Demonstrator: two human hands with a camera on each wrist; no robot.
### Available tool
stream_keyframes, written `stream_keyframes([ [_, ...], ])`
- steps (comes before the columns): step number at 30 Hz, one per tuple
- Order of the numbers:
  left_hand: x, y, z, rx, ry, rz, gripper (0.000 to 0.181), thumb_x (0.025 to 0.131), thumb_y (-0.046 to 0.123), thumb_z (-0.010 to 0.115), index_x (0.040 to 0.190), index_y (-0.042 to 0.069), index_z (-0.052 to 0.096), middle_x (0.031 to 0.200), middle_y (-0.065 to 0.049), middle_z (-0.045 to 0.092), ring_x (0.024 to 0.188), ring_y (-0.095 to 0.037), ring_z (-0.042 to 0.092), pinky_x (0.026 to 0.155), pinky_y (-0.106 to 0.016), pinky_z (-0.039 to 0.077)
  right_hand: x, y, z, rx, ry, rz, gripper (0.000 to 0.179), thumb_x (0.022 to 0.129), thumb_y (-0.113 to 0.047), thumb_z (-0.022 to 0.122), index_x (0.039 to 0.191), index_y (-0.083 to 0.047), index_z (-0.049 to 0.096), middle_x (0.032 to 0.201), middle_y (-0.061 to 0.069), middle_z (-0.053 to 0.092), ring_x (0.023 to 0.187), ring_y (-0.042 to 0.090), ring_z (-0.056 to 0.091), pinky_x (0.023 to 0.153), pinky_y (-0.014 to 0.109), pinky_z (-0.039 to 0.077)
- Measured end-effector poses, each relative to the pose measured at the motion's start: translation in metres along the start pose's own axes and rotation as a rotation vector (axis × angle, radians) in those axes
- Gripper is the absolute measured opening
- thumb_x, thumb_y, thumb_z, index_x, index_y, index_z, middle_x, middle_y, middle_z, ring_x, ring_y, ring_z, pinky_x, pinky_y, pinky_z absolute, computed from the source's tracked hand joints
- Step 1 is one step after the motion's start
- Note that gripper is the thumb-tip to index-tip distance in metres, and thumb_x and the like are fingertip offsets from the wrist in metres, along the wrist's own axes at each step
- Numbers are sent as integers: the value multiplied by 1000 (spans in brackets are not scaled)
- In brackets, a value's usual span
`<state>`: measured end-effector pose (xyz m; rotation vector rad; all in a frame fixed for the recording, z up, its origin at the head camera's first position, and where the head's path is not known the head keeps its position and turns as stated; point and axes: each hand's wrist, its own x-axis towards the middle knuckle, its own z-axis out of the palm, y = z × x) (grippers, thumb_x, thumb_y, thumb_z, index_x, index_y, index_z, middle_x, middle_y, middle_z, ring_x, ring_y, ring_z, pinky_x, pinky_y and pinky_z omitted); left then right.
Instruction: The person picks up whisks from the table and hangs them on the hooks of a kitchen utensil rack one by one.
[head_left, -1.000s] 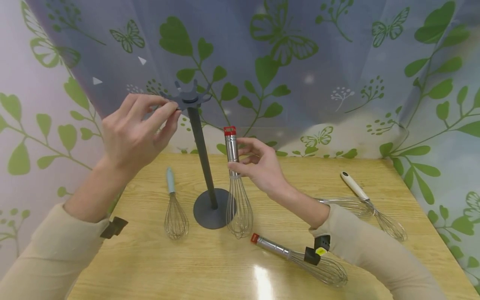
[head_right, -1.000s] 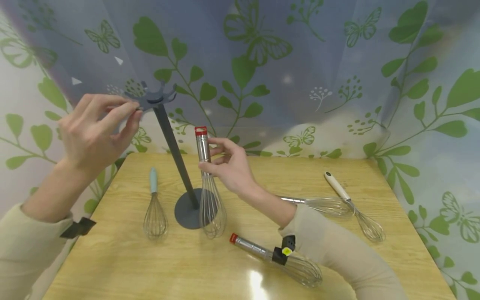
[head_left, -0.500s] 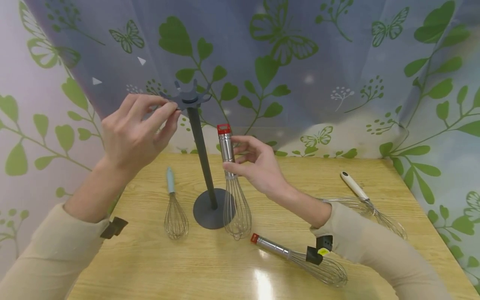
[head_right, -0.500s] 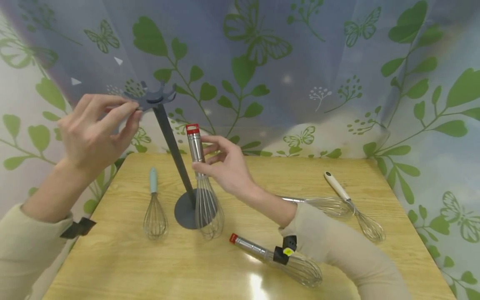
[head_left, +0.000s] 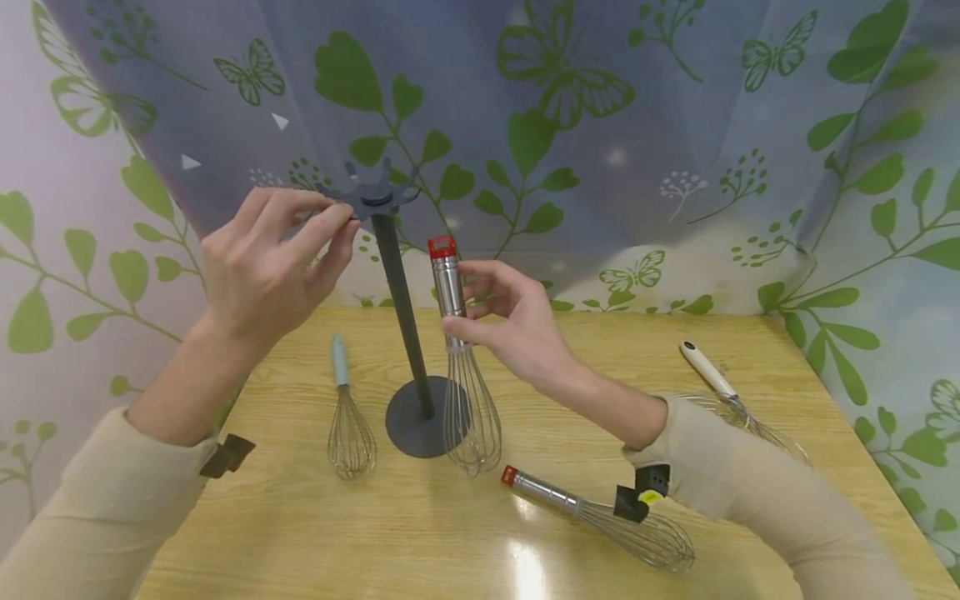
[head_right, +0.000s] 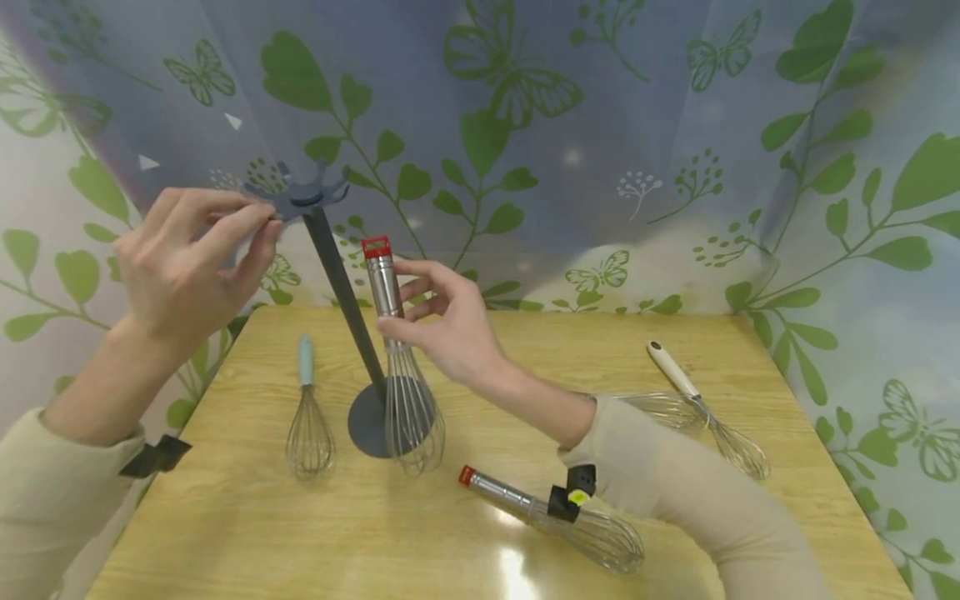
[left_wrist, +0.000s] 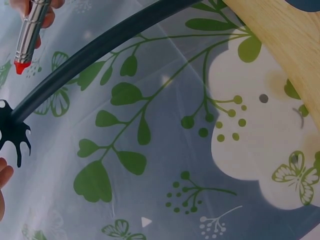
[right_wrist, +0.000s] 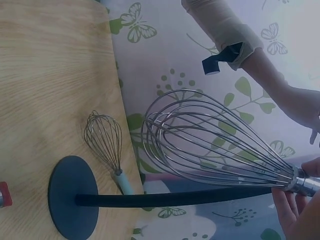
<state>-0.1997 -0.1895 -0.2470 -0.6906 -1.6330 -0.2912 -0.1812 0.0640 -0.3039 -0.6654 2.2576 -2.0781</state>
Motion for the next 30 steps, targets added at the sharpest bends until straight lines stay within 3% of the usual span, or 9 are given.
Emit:
stream_keyframes([
  [21, 1, 1, -2, 7, -18, 15, 8, 93, 11, 72, 95, 8, 79, 90, -15, 75, 77, -37, 66, 49, -51, 46, 3, -22, -1, 29, -23, -1, 61, 86, 2, 81, 143, -9, 61, 108, 5, 68, 87, 18, 67, 78, 32, 63],
  [30, 1, 3, -3, 6, -19, 8, 8, 92, 10, 72, 94, 7, 79, 89, -15, 76, 77, -37, 66, 50, -51, 47, 5, -30, -1, 33, -41, -43, 59, 87, 1, 80, 142, -8, 62, 109, 5, 69, 88, 19, 67, 76, 31, 62],
])
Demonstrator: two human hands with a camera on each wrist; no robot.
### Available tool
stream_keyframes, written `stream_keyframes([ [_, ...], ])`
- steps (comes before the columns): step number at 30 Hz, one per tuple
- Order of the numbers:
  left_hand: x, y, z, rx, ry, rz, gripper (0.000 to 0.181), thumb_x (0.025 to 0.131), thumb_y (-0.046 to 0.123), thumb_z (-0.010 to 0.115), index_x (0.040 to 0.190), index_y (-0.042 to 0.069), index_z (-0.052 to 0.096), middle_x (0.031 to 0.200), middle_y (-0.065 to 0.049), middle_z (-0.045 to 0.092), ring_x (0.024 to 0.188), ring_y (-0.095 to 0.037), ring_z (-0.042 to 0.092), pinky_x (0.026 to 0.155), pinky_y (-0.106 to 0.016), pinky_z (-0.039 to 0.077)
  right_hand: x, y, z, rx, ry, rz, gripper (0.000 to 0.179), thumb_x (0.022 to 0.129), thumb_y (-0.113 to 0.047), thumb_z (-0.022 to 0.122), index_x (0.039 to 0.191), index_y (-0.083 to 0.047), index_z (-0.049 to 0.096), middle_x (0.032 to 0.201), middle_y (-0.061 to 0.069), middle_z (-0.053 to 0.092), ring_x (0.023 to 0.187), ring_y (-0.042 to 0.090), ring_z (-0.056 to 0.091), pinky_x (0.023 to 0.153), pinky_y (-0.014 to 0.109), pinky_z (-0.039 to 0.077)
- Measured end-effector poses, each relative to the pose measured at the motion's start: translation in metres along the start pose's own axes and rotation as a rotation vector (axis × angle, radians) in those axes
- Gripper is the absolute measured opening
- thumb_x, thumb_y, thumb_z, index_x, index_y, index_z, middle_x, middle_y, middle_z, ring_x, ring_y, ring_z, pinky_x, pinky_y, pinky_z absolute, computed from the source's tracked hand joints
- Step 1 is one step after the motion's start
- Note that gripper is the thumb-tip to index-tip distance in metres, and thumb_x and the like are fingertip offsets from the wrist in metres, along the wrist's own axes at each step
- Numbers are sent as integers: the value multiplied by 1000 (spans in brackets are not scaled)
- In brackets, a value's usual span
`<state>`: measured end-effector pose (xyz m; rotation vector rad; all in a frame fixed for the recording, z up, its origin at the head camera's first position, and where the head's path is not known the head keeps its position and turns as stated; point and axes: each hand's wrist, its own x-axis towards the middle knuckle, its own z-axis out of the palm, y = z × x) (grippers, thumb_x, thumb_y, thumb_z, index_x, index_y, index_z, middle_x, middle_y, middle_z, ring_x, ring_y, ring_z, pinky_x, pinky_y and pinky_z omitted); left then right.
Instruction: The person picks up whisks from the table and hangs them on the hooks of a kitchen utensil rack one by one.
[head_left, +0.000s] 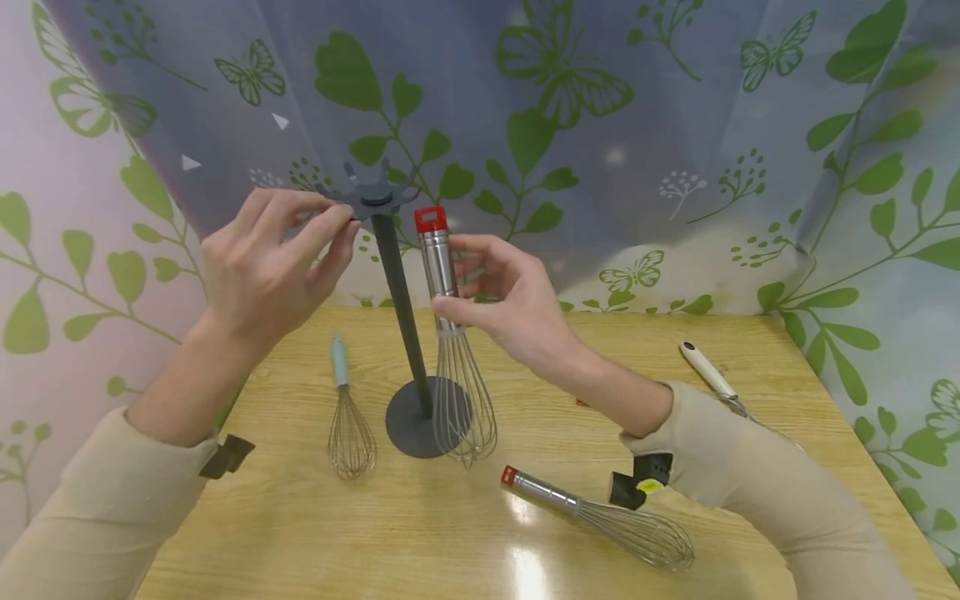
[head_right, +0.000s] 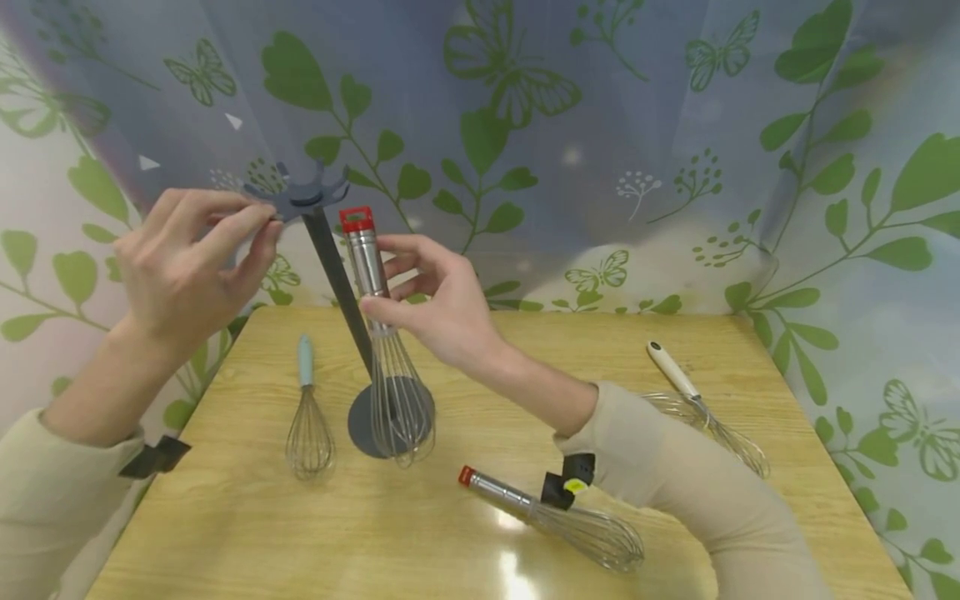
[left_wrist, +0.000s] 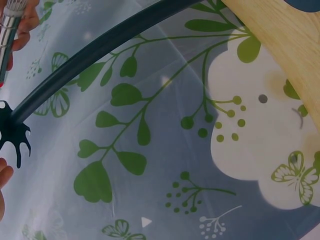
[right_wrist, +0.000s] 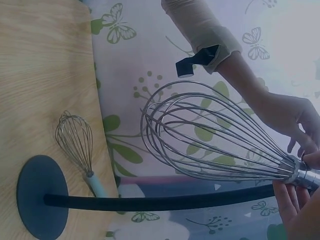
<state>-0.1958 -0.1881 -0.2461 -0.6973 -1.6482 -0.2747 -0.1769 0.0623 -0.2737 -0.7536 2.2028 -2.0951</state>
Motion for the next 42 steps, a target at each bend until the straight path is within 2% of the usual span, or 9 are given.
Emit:
stream_keyframes([
  [5, 0, 1, 1, -3, 14, -10, 8, 92, 10, 73, 93, 8, 80, 89, -15, 76, 77, -37, 67, 50, -51, 46, 1, -4, 2, 19, -17, -19, 59, 87, 2, 80, 142, -7, 62, 111, 7, 70, 89, 20, 68, 79, 32, 61],
  [11, 0, 1, 1, 3, 16, -6, 8, 92, 11, 73, 93, 7, 80, 88, -14, 76, 76, -37, 67, 50, -52, 47, 3, -7, 5, 35, -34, -26, 58, 87, 2, 79, 142, -7, 62, 116, 11, 71, 88, 20, 69, 76, 33, 63],
  [17, -1, 0, 1, 6, 13, -2, 9, 93, 13, 72, 92, 8, 79, 88, -13, 76, 76, -36, 67, 51, -51, 48, 5, -11, 7, 29, -47, -65, 56, 87, 2, 79, 141, -5, 62, 115, 15, 72, 88, 23, 69, 81, 32, 61],
  [22, -1, 0, 1, -3, 18, -11, 8, 93, 12, 72, 91, 7, 78, 88, -14, 75, 76, -37, 66, 52, -52, 47, 7, -15, 9, 33, -54, -79, 55, 87, 2, 79, 140, -4, 63, 113, 14, 72, 87, 24, 70, 77, 34, 62],
  [30, -1, 0, 1, -5, 24, -5, 8, 93, 12, 73, 92, 7, 78, 87, -14, 75, 76, -36, 66, 52, -51, 48, 9, -16, 10, 64, -64, -52, 56, 87, 4, 79, 140, -5, 63, 109, 9, 71, 84, 20, 69, 70, 33, 63],
  [42, 0, 2, 3, -13, 30, -19, 9, 93, 12, 72, 90, 6, 77, 86, -16, 74, 76, -39, 65, 53, -53, 47, 10, -15, 11, 81, -66, -41, 55, 88, 4, 78, 140, -3, 63, 106, 6, 70, 82, 18, 70, 68, 32, 63],
])
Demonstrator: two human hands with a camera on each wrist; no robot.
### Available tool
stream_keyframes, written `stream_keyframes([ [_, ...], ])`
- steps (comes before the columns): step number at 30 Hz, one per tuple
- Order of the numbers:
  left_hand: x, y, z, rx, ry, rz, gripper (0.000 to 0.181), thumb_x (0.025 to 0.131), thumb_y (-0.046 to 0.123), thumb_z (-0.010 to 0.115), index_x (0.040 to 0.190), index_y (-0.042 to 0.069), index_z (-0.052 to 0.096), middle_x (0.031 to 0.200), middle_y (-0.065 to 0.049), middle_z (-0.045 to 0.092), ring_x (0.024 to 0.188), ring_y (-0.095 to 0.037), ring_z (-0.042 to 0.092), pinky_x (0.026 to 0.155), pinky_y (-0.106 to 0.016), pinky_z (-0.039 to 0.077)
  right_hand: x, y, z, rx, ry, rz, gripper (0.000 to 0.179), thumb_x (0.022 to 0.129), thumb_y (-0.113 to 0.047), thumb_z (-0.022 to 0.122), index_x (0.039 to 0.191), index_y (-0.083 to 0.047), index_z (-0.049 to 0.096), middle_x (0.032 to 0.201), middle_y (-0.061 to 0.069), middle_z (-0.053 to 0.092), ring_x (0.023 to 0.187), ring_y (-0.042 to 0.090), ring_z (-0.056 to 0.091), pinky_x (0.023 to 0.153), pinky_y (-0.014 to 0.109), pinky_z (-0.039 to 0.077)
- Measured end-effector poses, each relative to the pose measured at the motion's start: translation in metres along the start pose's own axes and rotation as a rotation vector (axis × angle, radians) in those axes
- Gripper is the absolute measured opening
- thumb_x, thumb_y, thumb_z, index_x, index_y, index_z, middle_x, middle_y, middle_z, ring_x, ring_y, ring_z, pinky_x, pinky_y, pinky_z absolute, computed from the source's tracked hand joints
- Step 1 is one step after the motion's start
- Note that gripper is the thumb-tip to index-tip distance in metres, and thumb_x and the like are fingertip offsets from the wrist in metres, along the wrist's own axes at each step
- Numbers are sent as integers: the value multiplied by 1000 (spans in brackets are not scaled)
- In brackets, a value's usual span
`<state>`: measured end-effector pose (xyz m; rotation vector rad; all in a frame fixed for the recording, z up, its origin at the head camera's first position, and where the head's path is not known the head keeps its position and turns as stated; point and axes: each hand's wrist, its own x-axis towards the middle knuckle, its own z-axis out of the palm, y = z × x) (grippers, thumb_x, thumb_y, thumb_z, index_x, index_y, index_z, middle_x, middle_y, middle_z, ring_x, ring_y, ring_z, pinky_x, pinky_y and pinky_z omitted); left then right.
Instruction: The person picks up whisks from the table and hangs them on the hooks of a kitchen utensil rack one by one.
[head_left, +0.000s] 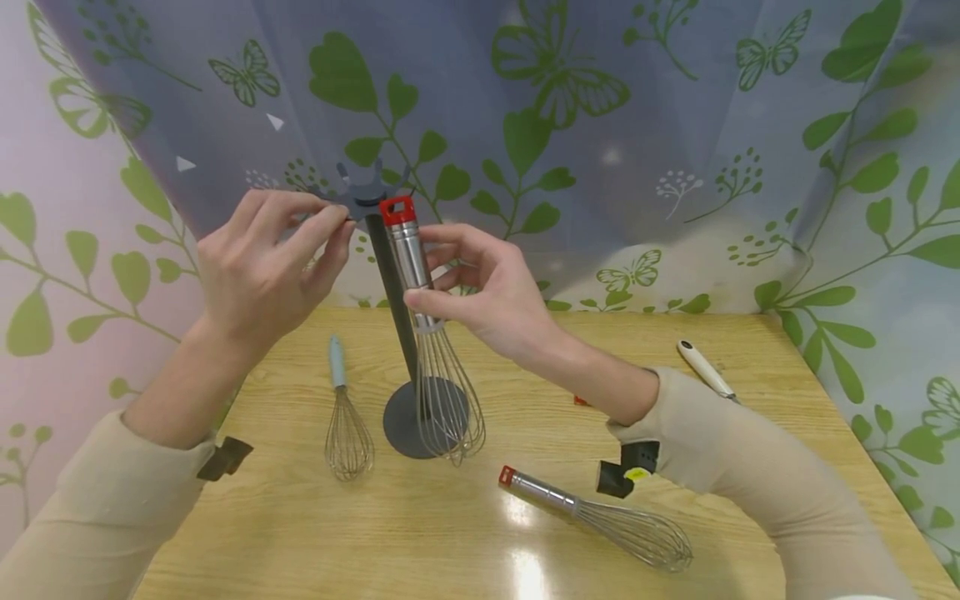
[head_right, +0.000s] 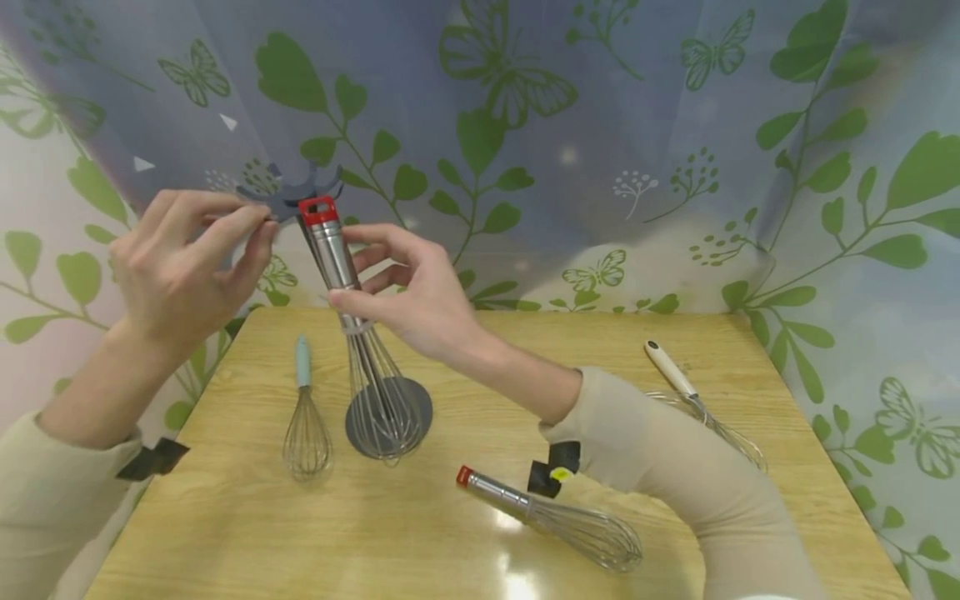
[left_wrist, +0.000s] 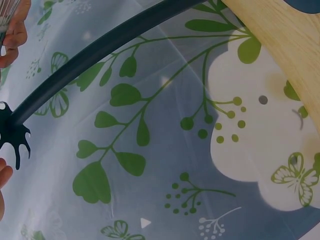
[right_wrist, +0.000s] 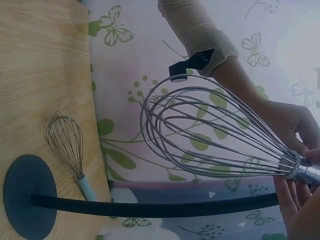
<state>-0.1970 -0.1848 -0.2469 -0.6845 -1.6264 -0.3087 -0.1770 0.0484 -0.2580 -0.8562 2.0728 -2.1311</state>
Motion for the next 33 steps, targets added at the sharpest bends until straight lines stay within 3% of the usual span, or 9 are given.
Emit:
stream_keyframes([
  [22, -1, -1, -2, 13, -16, 16, 8, 94, 13, 72, 93, 7, 78, 87, -13, 75, 75, -35, 66, 50, -49, 48, 0, -5, -6, -37, -20, 46, 53, 89, -1, 79, 139, -8, 64, 104, 4, 70, 84, 20, 68, 70, 33, 64],
  [33, -1, 2, -3, 23, -24, -7, 7, 91, 11, 74, 92, 6, 78, 88, -16, 74, 77, -38, 65, 51, -52, 48, 0, -7, -7, -22, -29, 70, 54, 89, 0, 79, 140, -8, 64, 103, 2, 70, 80, 17, 69, 67, 32, 63],
])
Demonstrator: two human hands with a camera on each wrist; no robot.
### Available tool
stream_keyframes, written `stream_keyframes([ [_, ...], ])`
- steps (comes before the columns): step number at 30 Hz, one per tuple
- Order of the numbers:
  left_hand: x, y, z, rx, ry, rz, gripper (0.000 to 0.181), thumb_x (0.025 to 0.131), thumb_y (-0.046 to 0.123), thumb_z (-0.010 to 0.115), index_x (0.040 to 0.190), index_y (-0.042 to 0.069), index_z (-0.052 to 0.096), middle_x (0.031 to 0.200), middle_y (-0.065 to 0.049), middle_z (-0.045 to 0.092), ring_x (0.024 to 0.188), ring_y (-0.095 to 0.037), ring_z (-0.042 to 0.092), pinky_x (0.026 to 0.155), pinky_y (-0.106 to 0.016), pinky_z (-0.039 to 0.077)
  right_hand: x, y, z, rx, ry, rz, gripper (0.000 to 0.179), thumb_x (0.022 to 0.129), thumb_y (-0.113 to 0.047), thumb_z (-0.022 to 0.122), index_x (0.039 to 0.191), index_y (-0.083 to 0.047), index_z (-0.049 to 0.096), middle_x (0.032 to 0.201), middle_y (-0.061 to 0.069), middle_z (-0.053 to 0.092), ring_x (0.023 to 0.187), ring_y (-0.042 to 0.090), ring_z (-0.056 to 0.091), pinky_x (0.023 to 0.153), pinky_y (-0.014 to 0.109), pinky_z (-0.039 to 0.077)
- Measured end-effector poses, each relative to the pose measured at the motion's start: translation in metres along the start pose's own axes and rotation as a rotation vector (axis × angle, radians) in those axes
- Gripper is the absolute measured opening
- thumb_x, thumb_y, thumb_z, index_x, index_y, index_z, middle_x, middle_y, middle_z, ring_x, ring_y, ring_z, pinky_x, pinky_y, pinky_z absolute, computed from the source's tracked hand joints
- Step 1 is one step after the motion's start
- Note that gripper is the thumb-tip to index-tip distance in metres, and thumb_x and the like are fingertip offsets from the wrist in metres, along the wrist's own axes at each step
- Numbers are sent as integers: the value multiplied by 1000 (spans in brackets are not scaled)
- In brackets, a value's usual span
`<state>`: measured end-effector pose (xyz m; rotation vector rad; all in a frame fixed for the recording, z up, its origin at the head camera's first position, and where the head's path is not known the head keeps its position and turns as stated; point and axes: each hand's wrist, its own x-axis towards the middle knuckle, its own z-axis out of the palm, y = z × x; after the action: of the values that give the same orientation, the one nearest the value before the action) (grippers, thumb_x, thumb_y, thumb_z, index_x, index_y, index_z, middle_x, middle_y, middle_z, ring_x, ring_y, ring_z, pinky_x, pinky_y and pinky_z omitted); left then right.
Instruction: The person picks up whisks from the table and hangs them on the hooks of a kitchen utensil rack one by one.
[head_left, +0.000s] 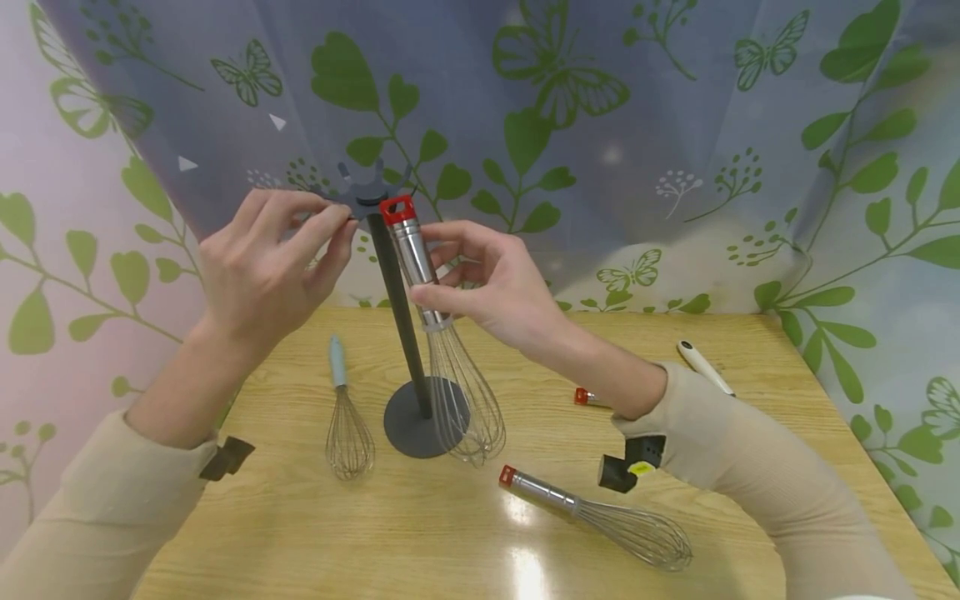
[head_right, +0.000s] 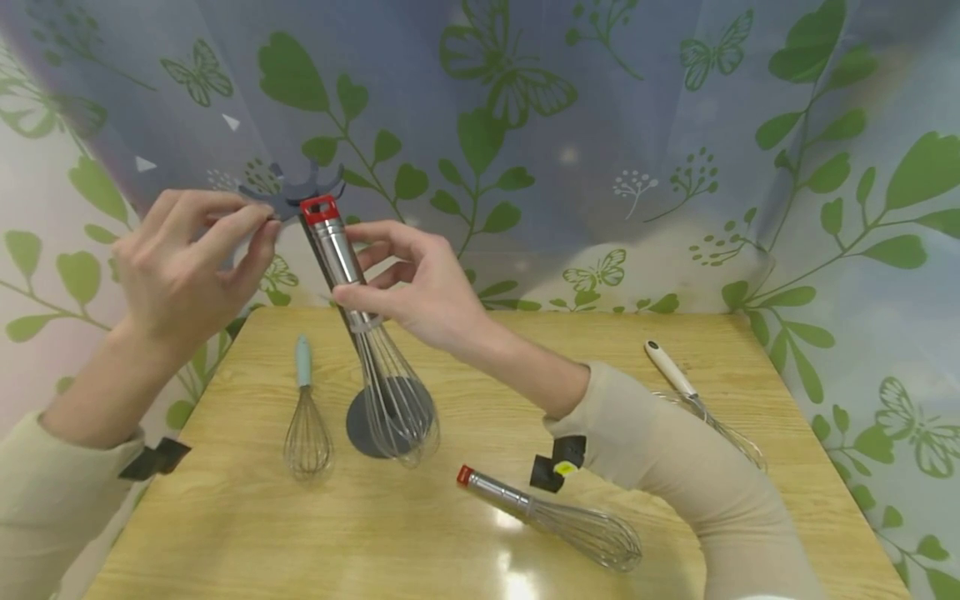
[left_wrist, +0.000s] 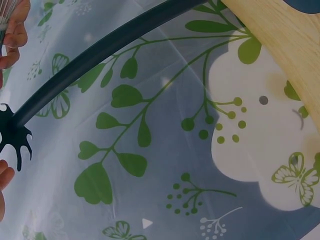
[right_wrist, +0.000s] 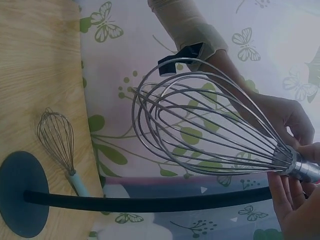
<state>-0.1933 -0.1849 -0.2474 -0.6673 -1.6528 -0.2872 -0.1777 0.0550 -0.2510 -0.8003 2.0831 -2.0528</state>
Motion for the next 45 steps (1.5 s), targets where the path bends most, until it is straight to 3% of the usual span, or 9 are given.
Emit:
stream_keyframes([
  [16, 1, -1, 2, 1, 8, -4, 8, 91, 12, 74, 92, 5, 78, 88, -16, 75, 76, -38, 65, 51, -52, 47, 2, -2, -1, -36, 13, 9, 55, 88, -2, 80, 140, -9, 65, 105, 6, 70, 81, 18, 69, 69, 36, 66],
  [24, 0, 0, 1, 8, -6, 1, 9, 92, 12, 74, 92, 5, 79, 88, -16, 75, 76, -38, 65, 51, -51, 48, 1, 3, -1, -73, 5, 36, 55, 89, -4, 80, 141, -10, 64, 105, 4, 68, 82, 17, 68, 66, 32, 63],
  [37, 1, 1, 2, 5, 8, 7, 8, 91, 11, 74, 92, 5, 79, 88, -16, 75, 75, -38, 65, 54, -52, 50, 5, 16, 6, -55, 23, -41, 54, 89, 0, 79, 141, -4, 63, 109, 10, 70, 82, 18, 68, 66, 28, 60],
  [45, 1, 2, 2, -2, 5, 2, 8, 91, 10, 74, 92, 4, 78, 89, -17, 75, 76, -39, 64, 55, -52, 50, 8, 27, 13, -56, 61, -93, 53, 88, 1, 79, 139, -2, 64, 112, 17, 72, 82, 18, 70, 72, 30, 61],
])
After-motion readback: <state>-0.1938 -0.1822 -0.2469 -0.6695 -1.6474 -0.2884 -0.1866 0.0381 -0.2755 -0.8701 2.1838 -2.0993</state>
